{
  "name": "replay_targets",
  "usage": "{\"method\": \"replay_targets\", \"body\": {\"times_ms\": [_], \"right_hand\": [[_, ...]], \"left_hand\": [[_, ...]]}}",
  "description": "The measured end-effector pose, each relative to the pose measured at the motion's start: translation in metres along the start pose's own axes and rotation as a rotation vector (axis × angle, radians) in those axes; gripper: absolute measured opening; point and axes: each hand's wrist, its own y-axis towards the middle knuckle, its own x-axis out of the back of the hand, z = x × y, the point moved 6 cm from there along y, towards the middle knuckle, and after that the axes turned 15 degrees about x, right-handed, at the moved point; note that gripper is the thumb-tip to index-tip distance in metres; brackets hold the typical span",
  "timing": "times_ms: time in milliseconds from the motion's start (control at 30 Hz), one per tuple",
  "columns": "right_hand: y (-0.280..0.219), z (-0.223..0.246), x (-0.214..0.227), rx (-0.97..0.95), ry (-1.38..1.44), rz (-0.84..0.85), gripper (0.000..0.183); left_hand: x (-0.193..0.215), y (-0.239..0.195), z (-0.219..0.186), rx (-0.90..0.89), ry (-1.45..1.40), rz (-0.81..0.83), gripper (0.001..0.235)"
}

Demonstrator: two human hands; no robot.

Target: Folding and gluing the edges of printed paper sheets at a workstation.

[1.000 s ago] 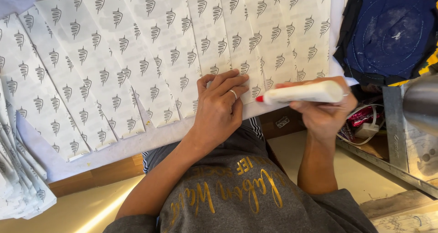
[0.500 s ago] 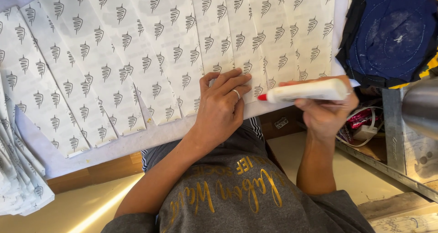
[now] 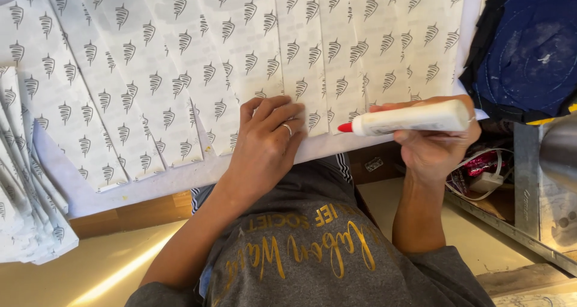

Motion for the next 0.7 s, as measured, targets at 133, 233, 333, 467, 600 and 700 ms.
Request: {"method": "replay_targets", "body": {"times_ms": [133, 233, 333, 467, 600, 700], "right_hand": [[0.008, 0.004, -0.035, -0.059, -0.024, 0.079, 0.039], [0.014, 0.013, -0.059, -0.091, -0.135, 0.206, 0.04], [0.013, 0.007, -0.072, -0.109, -0.05, 0.206, 0.037], [0.01, 0.0, -0.084, -0.126, 0.028, 0.201, 0.036], [0.013, 0.001, -0.061, -0.091, -0.029, 0.203, 0.036], [0.012, 0.003, -0.041, -0.05, -0.078, 0.18, 0.036]], "left_hand": [[0.001, -0.003, 0.004, 0.026, -0.007, 0.105, 0.023], [0.0, -0.006, 0.009, 0.044, 0.0, 0.139, 0.036], [0.005, -0.001, 0.004, 0.132, -0.042, 0.155, 0.035], [0.002, -0.003, 0.007, 0.112, -0.038, 0.123, 0.036], [0.0, -0.006, 0.009, 0.116, -0.05, 0.111, 0.033], [0.0, -0.005, 0.008, 0.114, -0.053, 0.086, 0.027]]}}
